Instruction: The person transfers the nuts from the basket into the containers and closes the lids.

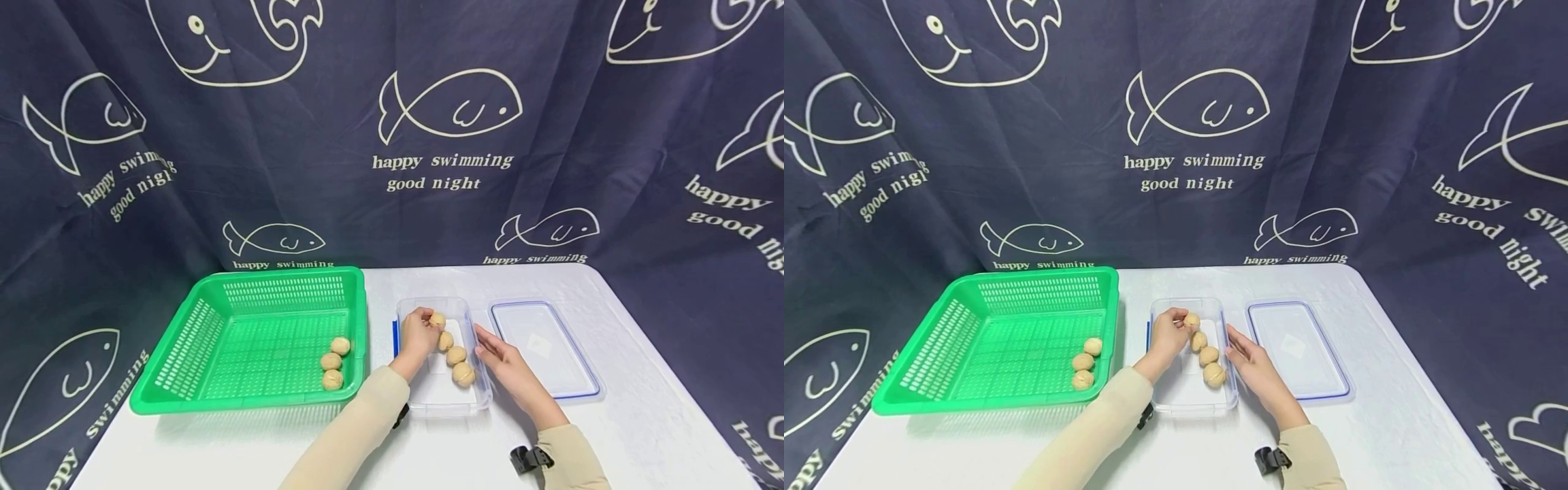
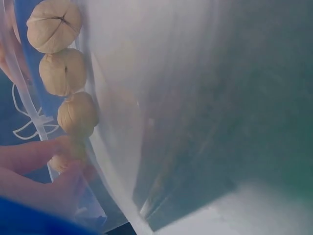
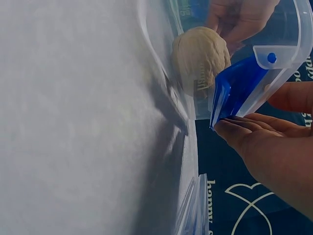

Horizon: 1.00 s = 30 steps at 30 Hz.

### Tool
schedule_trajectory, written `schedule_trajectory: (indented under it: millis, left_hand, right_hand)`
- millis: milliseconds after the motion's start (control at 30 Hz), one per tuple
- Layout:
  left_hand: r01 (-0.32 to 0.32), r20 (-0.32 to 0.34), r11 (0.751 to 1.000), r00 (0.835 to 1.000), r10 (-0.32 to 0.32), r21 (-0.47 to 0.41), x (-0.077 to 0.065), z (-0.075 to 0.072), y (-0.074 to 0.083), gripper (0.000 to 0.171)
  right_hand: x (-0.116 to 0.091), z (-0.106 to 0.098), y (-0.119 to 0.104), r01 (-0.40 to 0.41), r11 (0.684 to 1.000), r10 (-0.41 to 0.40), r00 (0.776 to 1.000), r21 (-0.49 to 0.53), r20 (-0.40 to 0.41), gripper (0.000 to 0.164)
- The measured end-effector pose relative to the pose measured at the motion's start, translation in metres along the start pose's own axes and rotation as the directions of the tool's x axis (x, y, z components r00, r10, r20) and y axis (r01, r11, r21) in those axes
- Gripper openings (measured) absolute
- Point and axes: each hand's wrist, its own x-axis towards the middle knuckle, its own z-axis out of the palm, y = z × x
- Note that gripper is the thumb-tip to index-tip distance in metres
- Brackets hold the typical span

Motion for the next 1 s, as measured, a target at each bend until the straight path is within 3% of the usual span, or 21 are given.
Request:
schedule_trajectory:
  millis: [200, 400, 500, 633, 833, 1000]
  left_hand:
    - [0.012, 0.022, 0.999, 1.000, -0.013, 0.034, -0.001, -0.002, 0.001, 0.033]
    - [-0.009, 0.053, 1.000, 0.999, 0.010, -0.022, -0.008, -0.007, 0.006, 0.036]
    - [-0.037, 0.103, 0.997, 0.994, 0.044, -0.066, -0.011, -0.015, 0.016, 0.037]
    - [-0.073, 0.186, 0.989, 0.978, 0.097, -0.129, -0.016, -0.036, 0.040, 0.038]
    - [-0.148, 0.256, 0.966, 0.946, 0.200, -0.210, -0.019, -0.082, 0.080, 0.038]
    - [-0.190, 0.301, 0.972, 0.927, 0.225, -0.140, -0.009, -0.119, 0.094, 0.039]
  right_hand:
    - [0.001, 0.001, 0.001, -0.001, 1.000, 0.001, 1.000, 0.005, -0.001, 0.053]
    - [0.001, 0.000, 0.003, -0.001, 1.000, 0.001, 1.000, 0.010, -0.004, 0.054]
    - [0.002, 0.000, 0.004, 0.004, 1.000, -0.004, 1.000, 0.020, -0.004, 0.053]
    - [0.002, -0.001, 0.004, 0.011, 1.000, -0.011, 1.000, 0.007, -0.005, 0.053]
    - [0.001, -0.002, 0.004, 0.006, 1.000, -0.006, 1.000, -0.011, -0.004, 0.053]
    - [0.001, 0.000, 0.002, 0.000, 1.000, 0.000, 1.000, -0.012, -0.007, 0.052]
